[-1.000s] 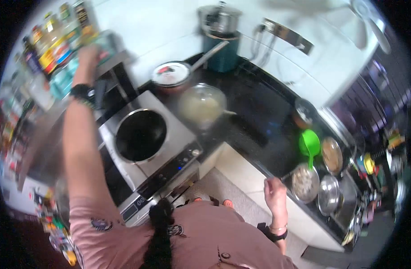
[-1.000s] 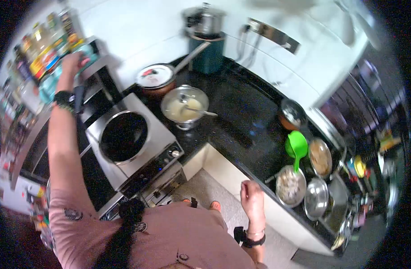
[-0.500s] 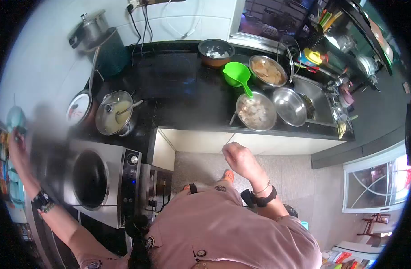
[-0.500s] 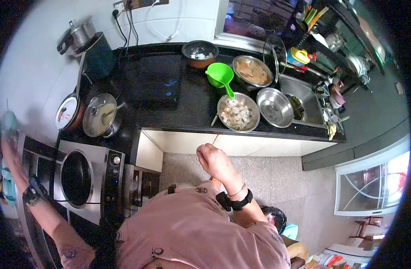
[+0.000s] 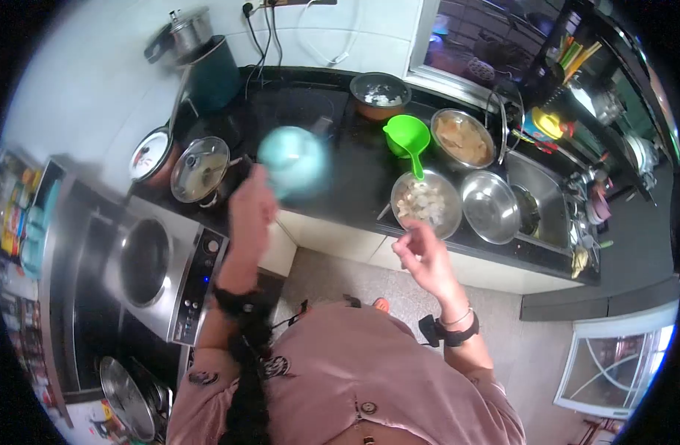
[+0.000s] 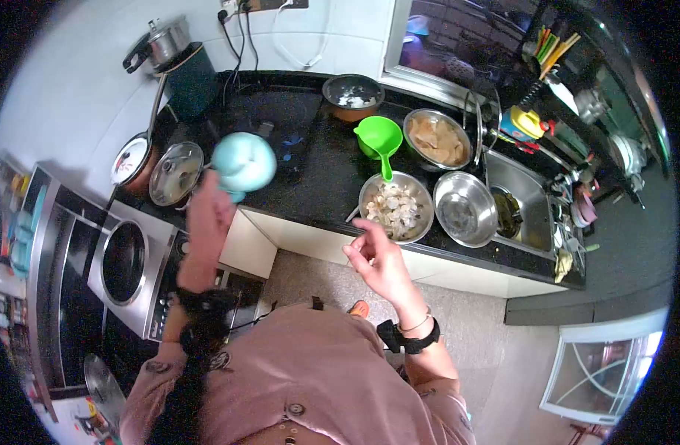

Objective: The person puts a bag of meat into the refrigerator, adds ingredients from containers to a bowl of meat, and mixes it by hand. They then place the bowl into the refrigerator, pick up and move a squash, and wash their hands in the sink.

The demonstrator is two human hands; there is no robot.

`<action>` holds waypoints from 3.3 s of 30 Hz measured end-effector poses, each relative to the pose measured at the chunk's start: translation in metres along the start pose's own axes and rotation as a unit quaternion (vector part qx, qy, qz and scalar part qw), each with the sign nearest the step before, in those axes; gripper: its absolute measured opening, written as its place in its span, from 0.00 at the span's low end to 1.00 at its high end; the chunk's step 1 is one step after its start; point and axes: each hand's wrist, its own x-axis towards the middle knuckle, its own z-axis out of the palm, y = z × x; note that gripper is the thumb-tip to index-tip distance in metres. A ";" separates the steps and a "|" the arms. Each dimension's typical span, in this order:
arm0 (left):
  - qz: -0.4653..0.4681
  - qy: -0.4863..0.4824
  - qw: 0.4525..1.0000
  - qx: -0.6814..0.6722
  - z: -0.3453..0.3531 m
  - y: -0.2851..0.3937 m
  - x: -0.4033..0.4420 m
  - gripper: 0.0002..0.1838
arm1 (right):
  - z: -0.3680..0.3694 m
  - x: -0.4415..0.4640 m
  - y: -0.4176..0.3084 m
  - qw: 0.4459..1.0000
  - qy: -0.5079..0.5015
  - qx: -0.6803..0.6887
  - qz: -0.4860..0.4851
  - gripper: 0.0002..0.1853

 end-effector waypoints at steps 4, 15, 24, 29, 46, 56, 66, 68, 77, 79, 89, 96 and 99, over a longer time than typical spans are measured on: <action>-0.042 -0.079 0.995 -0.052 0.062 -0.071 -0.019 0.18 | -0.040 0.004 0.006 0.996 -0.004 0.082 -0.037 0.38; 0.003 -0.215 0.974 0.076 0.141 -0.145 -0.050 0.09 | -0.109 0.011 0.041 0.998 0.022 0.053 -0.013 0.27; 0.095 -0.316 0.934 0.140 0.169 -0.172 -0.029 0.10 | -0.120 0.007 0.054 0.980 0.085 -0.151 -0.094 0.09; 0.085 -0.338 0.926 0.145 0.174 -0.175 -0.017 0.09 | -0.111 0.006 0.066 0.991 0.103 -0.073 0.033 0.11; 0.091 -0.374 0.912 0.137 0.149 -0.169 0.020 0.10 | -0.068 0.033 0.087 0.972 0.124 0.122 0.160 0.13; 0.093 -0.366 0.919 0.112 0.124 -0.179 0.035 0.11 | -0.056 0.044 0.077 0.964 0.143 0.161 0.158 0.11; 0.152 -0.375 0.898 0.172 0.115 -0.177 0.046 0.10 | -0.050 0.045 0.075 0.988 0.128 -0.072 0.055 0.15; 0.148 -0.377 0.897 0.178 0.113 -0.182 0.045 0.10 | -0.049 0.044 0.077 0.987 0.124 -0.049 0.090 0.15; 0.110 -0.381 0.904 0.160 0.121 -0.172 0.036 0.11 | -0.053 0.043 0.081 0.946 0.166 0.214 0.178 0.13; 0.102 -0.380 0.907 0.149 0.123 -0.166 0.034 0.11 | -0.056 0.043 0.081 0.933 0.184 0.247 0.184 0.13; 0.075 -0.303 0.936 0.164 0.085 -0.206 0.050 0.10 | -0.087 0.056 0.088 0.926 0.251 0.272 0.073 0.13; 0.053 -0.246 0.952 0.171 0.065 -0.195 0.052 0.11 | -0.102 0.067 0.098 0.962 0.269 -0.013 0.036 0.13; 0.040 -0.215 0.961 0.166 0.069 -0.183 0.050 0.12 | -0.111 0.068 0.089 0.948 0.317 0.028 -0.006 0.13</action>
